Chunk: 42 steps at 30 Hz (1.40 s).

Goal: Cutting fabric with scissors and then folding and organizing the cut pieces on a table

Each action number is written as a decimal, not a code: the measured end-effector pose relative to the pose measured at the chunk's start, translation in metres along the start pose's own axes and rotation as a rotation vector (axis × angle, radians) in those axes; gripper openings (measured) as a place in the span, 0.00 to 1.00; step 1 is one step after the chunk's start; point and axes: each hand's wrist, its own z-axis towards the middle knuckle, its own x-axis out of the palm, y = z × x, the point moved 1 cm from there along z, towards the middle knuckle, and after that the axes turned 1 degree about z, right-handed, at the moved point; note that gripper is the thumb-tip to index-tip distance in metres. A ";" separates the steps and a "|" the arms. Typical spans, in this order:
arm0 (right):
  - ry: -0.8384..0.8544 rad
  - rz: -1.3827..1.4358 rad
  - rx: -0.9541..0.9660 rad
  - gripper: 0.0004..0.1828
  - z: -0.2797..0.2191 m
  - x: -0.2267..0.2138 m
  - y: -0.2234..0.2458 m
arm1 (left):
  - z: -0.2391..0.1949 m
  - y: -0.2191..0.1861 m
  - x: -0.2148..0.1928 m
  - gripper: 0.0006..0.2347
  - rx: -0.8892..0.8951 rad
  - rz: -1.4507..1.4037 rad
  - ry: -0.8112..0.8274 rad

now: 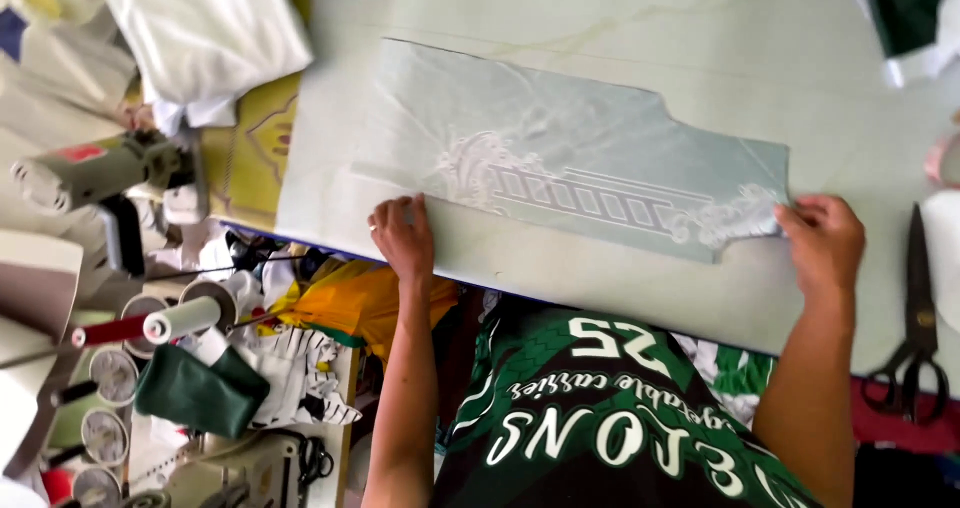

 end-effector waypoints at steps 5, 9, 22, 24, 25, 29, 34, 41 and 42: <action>0.008 -0.046 0.136 0.16 -0.018 -0.005 0.040 | 0.045 0.027 0.014 0.17 -0.559 0.005 0.097; 0.017 -0.038 0.119 0.17 -0.014 -0.005 0.036 | 0.045 0.037 0.023 0.15 -0.561 -0.029 0.109; -0.070 -0.045 0.095 0.18 -0.003 0.001 0.007 | 0.054 0.034 0.004 0.18 -0.206 0.210 0.220; -0.086 -0.067 0.116 0.18 -0.003 0.000 0.007 | 0.053 0.034 0.003 0.19 -0.173 0.202 0.196; -0.069 -0.049 0.094 0.17 -0.002 0.000 0.004 | 0.051 0.031 0.002 0.18 -0.167 0.205 0.129; -0.105 0.110 0.024 0.11 0.004 0.007 -0.019 | 0.042 0.050 0.017 0.14 -0.023 0.319 -0.041; -0.061 0.097 0.095 0.13 0.002 -0.002 -0.010 | 0.040 0.050 0.016 0.13 0.047 0.309 -0.060; 0.006 0.037 0.123 0.17 -0.011 -0.010 0.025 | 0.039 0.052 0.017 0.12 0.020 0.282 -0.009; -0.001 0.039 0.125 0.17 -0.010 -0.010 0.023 | 0.039 0.049 0.016 0.12 0.027 0.278 -0.008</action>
